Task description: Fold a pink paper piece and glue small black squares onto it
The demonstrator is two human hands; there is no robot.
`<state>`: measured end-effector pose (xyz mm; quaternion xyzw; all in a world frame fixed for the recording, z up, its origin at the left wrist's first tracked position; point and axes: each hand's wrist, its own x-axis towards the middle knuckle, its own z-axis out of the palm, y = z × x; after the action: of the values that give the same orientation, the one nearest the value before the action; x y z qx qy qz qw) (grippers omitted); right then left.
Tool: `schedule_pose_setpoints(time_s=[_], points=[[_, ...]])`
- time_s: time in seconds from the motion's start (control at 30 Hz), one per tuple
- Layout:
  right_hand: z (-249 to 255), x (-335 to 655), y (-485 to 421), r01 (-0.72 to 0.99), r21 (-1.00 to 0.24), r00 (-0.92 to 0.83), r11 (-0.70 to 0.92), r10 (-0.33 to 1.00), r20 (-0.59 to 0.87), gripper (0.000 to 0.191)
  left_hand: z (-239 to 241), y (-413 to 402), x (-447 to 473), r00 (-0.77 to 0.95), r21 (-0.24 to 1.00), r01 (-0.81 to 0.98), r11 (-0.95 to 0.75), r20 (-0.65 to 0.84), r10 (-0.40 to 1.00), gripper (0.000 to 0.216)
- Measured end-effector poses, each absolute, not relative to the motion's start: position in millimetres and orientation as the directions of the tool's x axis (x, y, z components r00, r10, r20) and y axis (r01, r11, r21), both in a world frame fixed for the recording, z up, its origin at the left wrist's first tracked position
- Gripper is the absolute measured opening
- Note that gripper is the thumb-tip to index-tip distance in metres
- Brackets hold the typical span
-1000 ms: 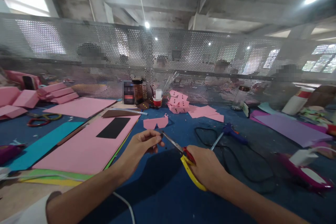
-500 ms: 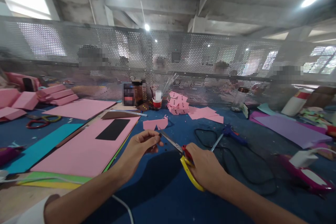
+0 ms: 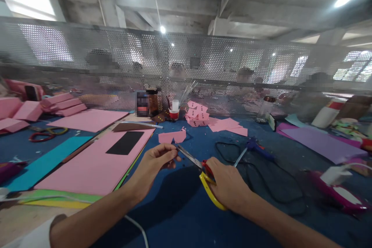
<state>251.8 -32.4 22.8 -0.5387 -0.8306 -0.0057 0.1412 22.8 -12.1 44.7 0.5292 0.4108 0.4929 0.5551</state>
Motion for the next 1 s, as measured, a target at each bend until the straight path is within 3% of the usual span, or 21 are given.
schedule_pose_setpoints(time_s=[0.27,1.0], points=[[23.8,249.6,-33.9,0.906,-0.131,-0.376,0.403,0.907,0.188,0.013,46.2,-14.1,24.4,0.221,0.996,-0.085,-0.030,0.048,0.974,0.017],[21.7,250.6,-35.2,0.903,-0.152,-0.360,0.401,0.901,0.240,0.014,45.2,-13.9,24.4,0.236,0.998,-0.045,-0.047,0.056,0.970,0.016]])
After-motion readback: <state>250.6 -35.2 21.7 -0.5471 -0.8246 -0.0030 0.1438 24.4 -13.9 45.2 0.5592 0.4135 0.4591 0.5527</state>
